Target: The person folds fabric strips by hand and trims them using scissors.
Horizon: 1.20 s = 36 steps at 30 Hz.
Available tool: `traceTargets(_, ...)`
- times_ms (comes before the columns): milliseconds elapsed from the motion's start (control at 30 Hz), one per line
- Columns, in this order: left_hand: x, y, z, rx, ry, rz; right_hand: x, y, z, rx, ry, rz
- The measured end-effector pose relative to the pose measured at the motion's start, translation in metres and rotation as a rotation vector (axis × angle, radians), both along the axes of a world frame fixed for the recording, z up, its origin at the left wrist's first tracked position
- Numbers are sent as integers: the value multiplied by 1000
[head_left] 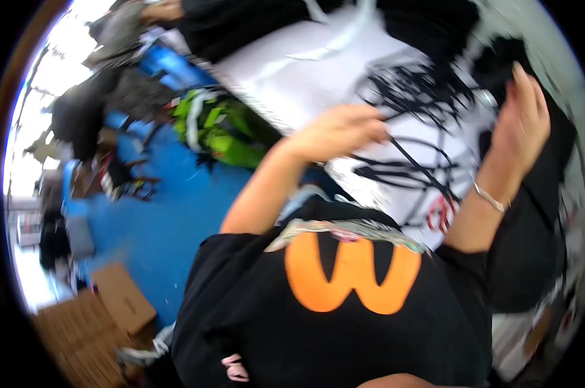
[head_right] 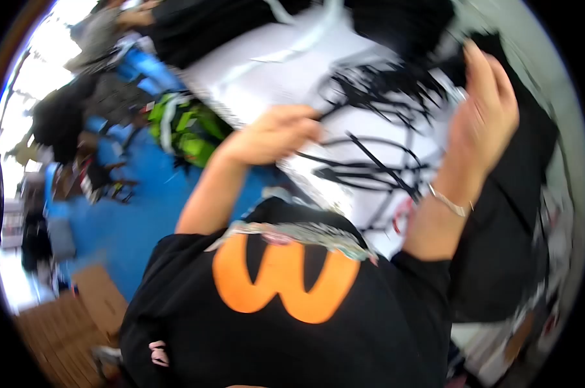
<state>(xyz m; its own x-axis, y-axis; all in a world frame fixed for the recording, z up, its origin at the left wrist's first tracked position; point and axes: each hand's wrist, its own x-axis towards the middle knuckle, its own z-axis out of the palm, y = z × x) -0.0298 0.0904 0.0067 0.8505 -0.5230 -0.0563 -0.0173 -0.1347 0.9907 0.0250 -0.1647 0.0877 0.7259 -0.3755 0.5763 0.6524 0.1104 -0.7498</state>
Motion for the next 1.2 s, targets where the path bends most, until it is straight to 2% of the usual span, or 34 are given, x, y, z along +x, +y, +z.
traceTargets(33,1,8,-8,-117,28,-35,6,-8,1,51,-51,27)
traceTargets(100,3,15,-21,-187,121,-47,18,-37,-5,78,-46,6)
traceTargets(367,7,47,-41,-192,169,-24,11,-67,1,141,-73,-186)
traceTargets(433,9,49,-36,-143,13,2,8,-71,-2,157,-55,-187)
traceTargets(600,22,56,-32,-53,47,63,-12,-76,-7,185,-26,-336)
traceTargets(700,34,63,-31,-63,124,-6,-25,-75,-8,190,-4,-424)
traceTargets(767,42,67,-39,-26,-10,-18,-35,-75,-9,217,24,-499)
traceTargets(933,57,65,-40,-94,45,-109,-60,-68,-3,208,26,-626)
traceTargets(1000,64,63,-40,-95,110,-183,-76,-66,9,165,-24,-584)
traceTargets(1100,76,54,-62,-106,184,-270,-101,-45,36,138,-86,-528)
traceTargets(1200,84,42,-81,-66,273,-353,-124,-37,59,5,-78,-501)
